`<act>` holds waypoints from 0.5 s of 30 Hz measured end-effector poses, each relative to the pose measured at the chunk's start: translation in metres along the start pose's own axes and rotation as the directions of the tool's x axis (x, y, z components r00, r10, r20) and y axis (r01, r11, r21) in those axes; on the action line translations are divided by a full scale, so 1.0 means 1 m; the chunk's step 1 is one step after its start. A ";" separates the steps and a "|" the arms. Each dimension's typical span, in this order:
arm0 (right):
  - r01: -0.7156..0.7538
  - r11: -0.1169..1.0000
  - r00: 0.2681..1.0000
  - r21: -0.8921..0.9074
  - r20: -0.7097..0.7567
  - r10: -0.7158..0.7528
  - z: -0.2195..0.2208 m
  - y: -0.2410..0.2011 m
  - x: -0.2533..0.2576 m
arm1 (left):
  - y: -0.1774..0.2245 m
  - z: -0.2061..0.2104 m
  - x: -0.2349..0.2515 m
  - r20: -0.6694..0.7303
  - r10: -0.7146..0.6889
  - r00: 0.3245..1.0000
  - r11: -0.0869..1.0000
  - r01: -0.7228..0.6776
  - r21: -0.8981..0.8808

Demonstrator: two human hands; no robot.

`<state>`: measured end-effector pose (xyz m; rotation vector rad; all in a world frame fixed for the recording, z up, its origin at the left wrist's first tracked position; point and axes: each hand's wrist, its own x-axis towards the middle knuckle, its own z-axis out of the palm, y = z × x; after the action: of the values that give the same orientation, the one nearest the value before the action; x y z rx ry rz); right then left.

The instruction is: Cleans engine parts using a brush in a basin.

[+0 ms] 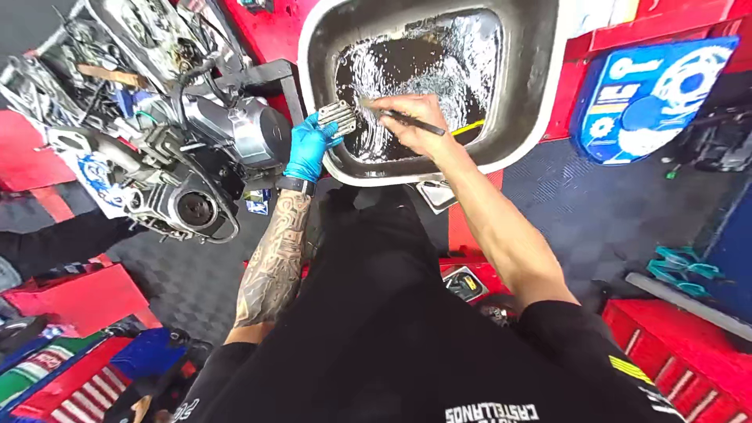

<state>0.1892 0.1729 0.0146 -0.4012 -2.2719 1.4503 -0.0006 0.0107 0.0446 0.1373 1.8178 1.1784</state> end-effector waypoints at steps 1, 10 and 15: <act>0.050 0.996 0.998 0.072 0.039 -0.053 0.007 -0.016 0.001 | -0.002 -0.002 -0.001 0.023 -0.002 1.000 1.000 0.002 0.024; 0.028 0.996 0.998 0.080 0.061 -0.033 0.013 -0.012 0.005 | 0.002 -0.015 0.005 0.063 -0.005 0.998 0.993 -0.002 0.120; -0.043 0.997 0.999 0.070 0.017 0.042 0.021 0.013 -0.012 | 0.001 -0.010 0.005 0.070 0.002 0.998 0.993 -0.011 0.118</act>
<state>0.1891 0.1562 -0.0076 -0.4208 -2.2292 1.5554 -0.0110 0.0073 0.0438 0.2499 1.8266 1.0571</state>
